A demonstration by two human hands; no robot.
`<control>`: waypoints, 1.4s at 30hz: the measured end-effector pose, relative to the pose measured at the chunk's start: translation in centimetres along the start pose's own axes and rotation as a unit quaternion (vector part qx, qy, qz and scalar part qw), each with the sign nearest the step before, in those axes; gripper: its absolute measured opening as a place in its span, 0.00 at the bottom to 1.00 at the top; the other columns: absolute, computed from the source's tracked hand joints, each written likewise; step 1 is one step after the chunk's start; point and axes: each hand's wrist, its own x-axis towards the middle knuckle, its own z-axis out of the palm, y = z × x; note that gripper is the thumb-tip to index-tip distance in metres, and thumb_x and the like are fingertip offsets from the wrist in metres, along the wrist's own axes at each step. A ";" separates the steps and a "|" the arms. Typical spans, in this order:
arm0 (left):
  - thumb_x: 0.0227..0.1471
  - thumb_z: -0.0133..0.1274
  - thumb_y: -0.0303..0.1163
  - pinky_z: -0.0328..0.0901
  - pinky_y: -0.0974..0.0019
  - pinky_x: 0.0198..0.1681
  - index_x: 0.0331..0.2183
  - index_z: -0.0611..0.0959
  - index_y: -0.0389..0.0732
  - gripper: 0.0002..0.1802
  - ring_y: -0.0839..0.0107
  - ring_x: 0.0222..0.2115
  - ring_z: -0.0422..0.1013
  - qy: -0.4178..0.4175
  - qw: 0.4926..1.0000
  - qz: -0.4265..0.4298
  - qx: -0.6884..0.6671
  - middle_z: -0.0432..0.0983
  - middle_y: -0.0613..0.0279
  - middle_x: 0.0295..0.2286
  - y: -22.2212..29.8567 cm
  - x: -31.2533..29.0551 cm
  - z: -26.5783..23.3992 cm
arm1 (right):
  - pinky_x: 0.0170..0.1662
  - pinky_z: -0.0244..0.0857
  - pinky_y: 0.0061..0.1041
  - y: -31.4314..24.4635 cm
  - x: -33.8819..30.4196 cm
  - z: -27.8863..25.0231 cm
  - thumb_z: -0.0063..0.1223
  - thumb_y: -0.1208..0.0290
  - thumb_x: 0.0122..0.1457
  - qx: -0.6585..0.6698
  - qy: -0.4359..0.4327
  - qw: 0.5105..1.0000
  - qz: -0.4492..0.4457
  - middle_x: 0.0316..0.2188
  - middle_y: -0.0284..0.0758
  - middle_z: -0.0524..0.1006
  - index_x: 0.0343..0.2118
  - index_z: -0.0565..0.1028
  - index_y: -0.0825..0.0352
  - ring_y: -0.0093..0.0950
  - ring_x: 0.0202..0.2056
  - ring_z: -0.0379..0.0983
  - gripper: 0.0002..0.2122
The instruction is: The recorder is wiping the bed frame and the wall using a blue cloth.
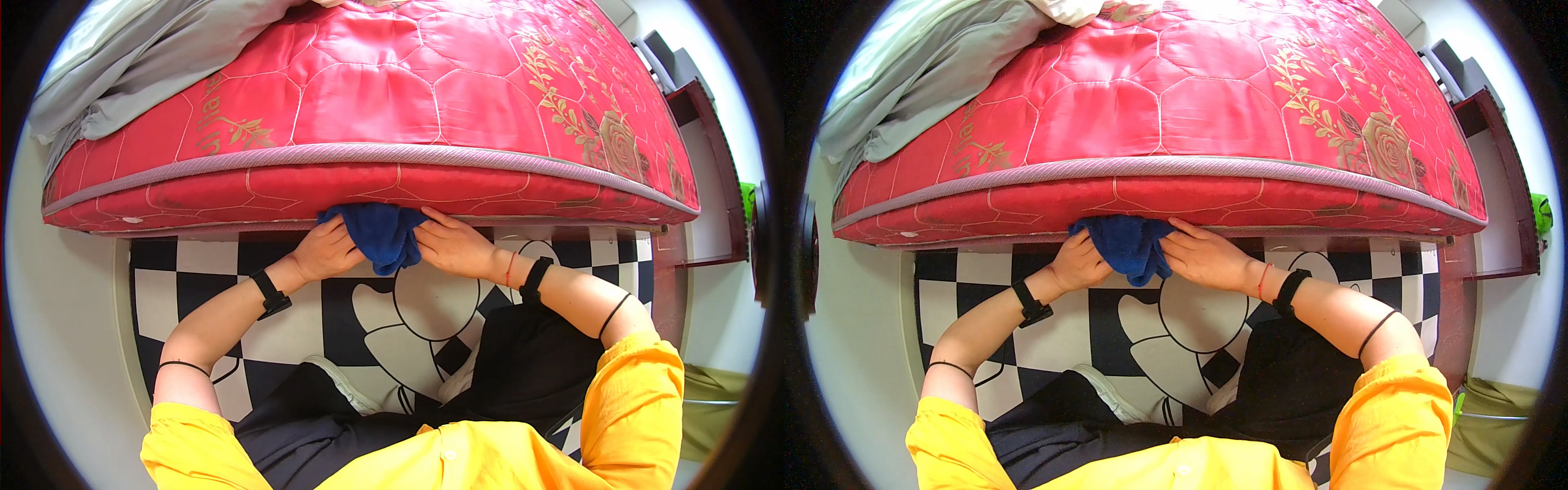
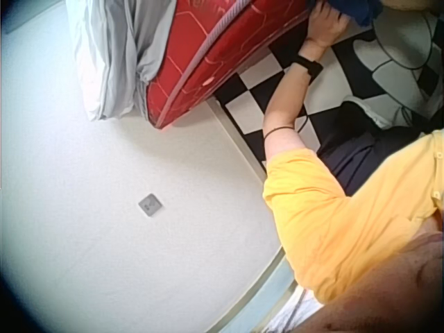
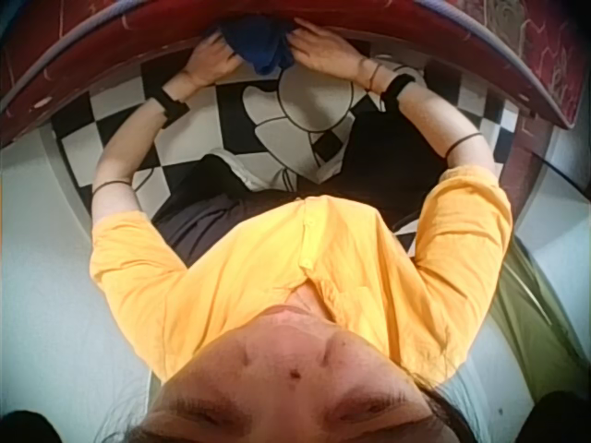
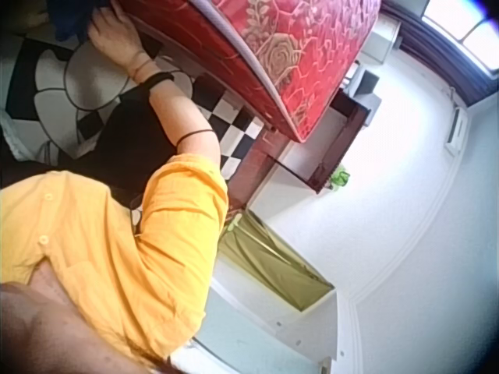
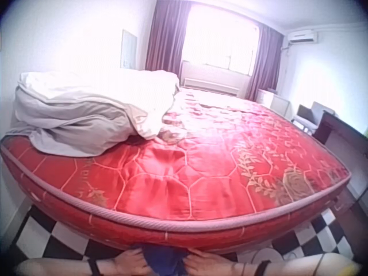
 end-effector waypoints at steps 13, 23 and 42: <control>0.41 0.53 0.33 0.65 0.56 0.54 0.40 0.82 0.42 0.20 0.62 0.43 0.74 0.015 1.000 0.002 -0.019 0.77 0.57 0.42 -0.1 0.3 -0.1 | 0.68 0.50 0.40 0.0 -0.1 0.1 0.49 0.72 0.52 0.000 -0.013 1.000 -0.002 0.46 0.38 0.76 0.38 0.76 0.68 0.31 0.52 0.70 0.11; 0.40 0.53 0.34 0.65 0.56 0.54 0.41 0.82 0.41 0.21 0.61 0.45 0.74 0.010 1.000 0.002 -0.010 0.77 0.55 0.44 0.0 0.2 -0.1 | 0.68 0.51 0.40 0.0 0.1 -0.1 0.49 0.71 0.52 -0.001 0.004 1.000 -0.004 0.44 0.37 0.75 0.37 0.76 0.68 0.31 0.50 0.70 0.11; 0.42 0.53 0.35 0.64 0.58 0.55 0.39 0.83 0.42 0.19 0.62 0.45 0.75 0.012 1.000 -0.001 -0.016 0.77 0.56 0.45 0.0 0.3 -0.1 | 0.69 0.48 0.40 0.0 0.0 0.2 0.49 0.72 0.52 0.001 -0.002 1.000 0.001 0.45 0.37 0.76 0.38 0.77 0.68 0.31 0.51 0.70 0.11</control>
